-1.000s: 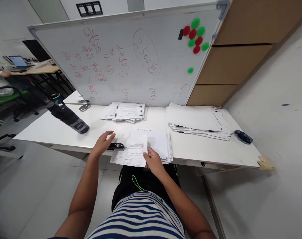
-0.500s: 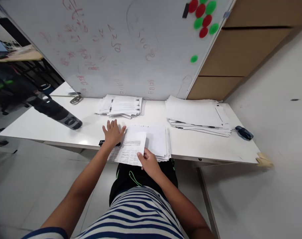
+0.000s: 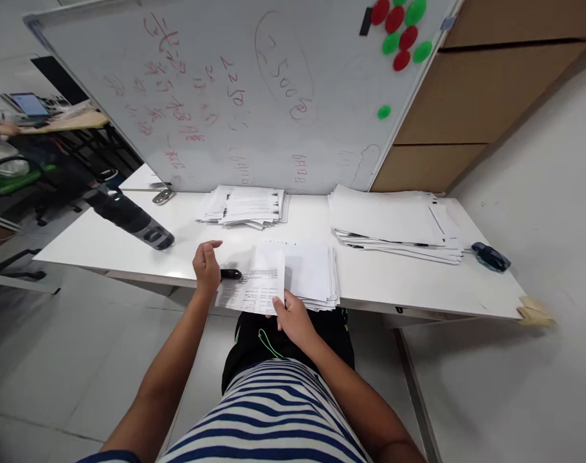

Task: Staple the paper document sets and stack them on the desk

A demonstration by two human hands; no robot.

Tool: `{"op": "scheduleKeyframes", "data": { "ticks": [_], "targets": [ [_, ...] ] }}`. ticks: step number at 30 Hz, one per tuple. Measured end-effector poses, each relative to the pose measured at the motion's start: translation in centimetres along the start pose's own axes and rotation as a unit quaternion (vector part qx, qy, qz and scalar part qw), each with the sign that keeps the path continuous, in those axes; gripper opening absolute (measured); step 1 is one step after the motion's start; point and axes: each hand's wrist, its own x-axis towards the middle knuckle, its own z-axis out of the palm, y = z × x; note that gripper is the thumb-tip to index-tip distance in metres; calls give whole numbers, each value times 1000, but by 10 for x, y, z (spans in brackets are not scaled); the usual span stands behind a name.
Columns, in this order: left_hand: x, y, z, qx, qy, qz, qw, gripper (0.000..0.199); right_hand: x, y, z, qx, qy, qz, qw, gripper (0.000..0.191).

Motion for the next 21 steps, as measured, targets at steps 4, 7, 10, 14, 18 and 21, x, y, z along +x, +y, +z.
{"op": "scheduleKeyframes", "data": {
  "ticks": [4, 7, 10, 14, 18, 21],
  "targets": [
    [-15, -20, -16, 139, -111, 29, 984, 45, 3, -9, -5, 5, -10, 5, 1000, 34],
    [-19, -30, -15, 237, -137, -25, 962, 47, 2, -21, -19, 6, -18, 10, 1000, 33],
    [-18, -32, -8, 281, -114, -56, 951, 46, -9, -33, -43, 2, -1, 4, 1000, 33],
    [-19, -34, 0, 329, -74, -57, 940, 44, -28, -39, -76, 10, 76, -22, 997, 32],
    [-21, -37, 2, 354, -65, -65, 931, 42, -30, -26, -92, 30, 132, -23, 991, 32],
    [-21, -38, 2, 355, -71, -60, 930, 42, -24, -14, -90, 38, 119, -7, 992, 35]
  ]
}}
